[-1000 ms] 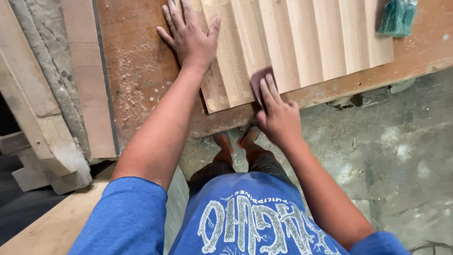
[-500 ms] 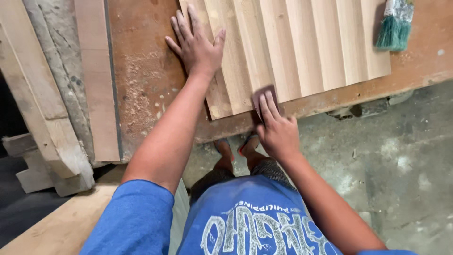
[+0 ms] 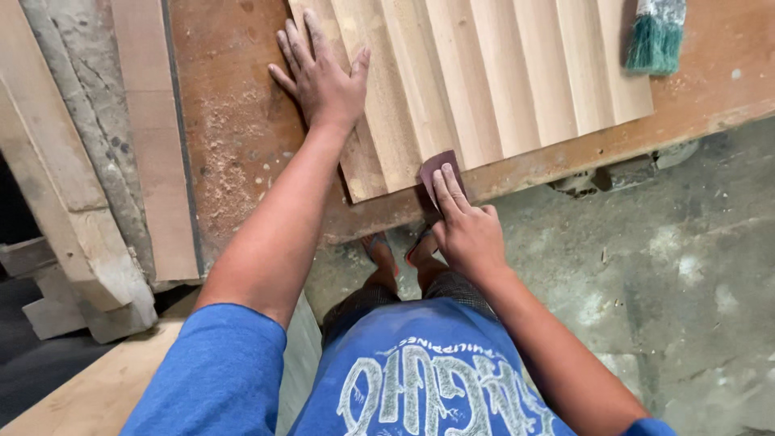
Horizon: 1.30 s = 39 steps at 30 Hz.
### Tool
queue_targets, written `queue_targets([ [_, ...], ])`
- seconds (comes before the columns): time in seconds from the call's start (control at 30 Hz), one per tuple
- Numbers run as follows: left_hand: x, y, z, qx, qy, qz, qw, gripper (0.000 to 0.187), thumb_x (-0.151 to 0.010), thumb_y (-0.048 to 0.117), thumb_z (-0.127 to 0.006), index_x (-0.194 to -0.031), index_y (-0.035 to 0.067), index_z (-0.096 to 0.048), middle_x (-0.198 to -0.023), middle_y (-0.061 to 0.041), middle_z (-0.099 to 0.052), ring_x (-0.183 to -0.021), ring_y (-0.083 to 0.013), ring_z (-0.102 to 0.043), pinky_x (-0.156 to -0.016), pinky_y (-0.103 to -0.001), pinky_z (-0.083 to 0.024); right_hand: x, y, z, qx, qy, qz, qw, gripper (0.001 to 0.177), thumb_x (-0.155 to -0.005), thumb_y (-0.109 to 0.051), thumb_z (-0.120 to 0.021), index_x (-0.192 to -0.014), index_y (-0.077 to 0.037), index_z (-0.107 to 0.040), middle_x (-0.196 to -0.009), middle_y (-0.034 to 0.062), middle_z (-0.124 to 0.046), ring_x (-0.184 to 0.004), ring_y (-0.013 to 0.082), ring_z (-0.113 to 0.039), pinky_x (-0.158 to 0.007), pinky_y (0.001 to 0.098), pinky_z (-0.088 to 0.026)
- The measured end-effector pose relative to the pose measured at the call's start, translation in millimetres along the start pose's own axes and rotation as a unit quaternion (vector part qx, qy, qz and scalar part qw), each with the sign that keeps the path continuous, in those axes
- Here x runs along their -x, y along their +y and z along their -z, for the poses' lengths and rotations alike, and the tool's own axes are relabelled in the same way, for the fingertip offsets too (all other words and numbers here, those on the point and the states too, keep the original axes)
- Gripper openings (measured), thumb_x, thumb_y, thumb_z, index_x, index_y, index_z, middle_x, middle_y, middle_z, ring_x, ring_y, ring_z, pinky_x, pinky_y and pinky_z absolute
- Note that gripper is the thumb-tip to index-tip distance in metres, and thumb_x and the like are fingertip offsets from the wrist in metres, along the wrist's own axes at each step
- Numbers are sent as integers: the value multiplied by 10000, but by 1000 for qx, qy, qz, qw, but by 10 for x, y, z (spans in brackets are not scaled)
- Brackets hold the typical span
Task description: The person sands a light-colored wooden board with a sanding block, moving it back and forth along the grain. They briefly pause to brush away dust with a brush before resuming the sanding process.
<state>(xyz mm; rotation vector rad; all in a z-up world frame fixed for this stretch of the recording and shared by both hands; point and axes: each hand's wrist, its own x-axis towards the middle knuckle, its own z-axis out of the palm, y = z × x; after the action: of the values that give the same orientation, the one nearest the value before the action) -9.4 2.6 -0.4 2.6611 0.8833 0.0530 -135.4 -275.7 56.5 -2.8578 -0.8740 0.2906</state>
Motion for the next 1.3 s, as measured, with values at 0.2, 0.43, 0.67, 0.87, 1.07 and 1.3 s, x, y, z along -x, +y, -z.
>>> queue_targets([
  [0.2, -20, -20, -35, -3, 16, -1, 1000, 956, -1017, 715, -701, -1625, 129, -254, -1681, -139, -172, -1563, -345, -133, -1211, -691, -102, -318, -50, 48, 3, -16, 2, 1000, 809, -874, -298, -472, -1646, -148, -283, -1715, 58, -269, -695, 310, -680, -621, 448, -428],
  [0.43, -16, -43, -92, -18, 42, 0, 999, 979, -986, 729, -714, -1615, 137, -254, -1667, -150, -223, -1554, -345, -179, -1199, -694, -144, -348, -57, 54, -15, -40, -23, 999, 789, -874, -310, -461, -1630, -142, -308, -1701, 56, -289, -961, 298, -704, -676, 448, -452],
  [0.67, 14, 3, -2, 0, 4, 6, 1000, 933, -1018, 699, -653, -1619, 111, -249, -1678, -155, -170, -1559, -339, -122, -1205, -692, -78, 58, 6, 247, -96, -71, -25, 993, 677, -995, -333, -456, -1626, -142, -305, -1703, 62, -291, -1294, 246, -606, -819, 433, -438],
  [0.87, -27, 45, -14, 11, 17, -2, 1000, 923, -1020, 681, -678, -1622, 130, -247, -1682, -162, -159, -1565, -342, -120, -1213, -686, -79, -175, -13, 49, -6, -36, -13, 999, 752, -912, -303, -485, -1623, -124, -319, -1701, 67, -283, -988, 270, -696, -689, 431, -452],
  [1.07, -34, -1, -44, 6, 14, 1, 1000, 958, -1028, 707, -672, -1629, 129, -201, -1689, -164, -160, -1573, -342, -137, -1218, -680, -87, -248, -66, 3, 3, -12, -38, 999, 767, -871, -280, -470, -1618, -160, -348, -1692, 24, -318, -1058, 210, -698, -705, 427, -436],
  [1.3, -32, -81, -108, 6, 46, -6, 999, 911, -987, 683, -710, -1599, 122, -334, -1656, -164, -194, -1548, -344, -172, -1214, -665, -119, -590, -214, 275, -61, -83, -71, 992, 763, -876, -263, -410, -1621, -130, -317, -1706, 44, -249, -1351, 169, -539, -769, 413, -402],
])
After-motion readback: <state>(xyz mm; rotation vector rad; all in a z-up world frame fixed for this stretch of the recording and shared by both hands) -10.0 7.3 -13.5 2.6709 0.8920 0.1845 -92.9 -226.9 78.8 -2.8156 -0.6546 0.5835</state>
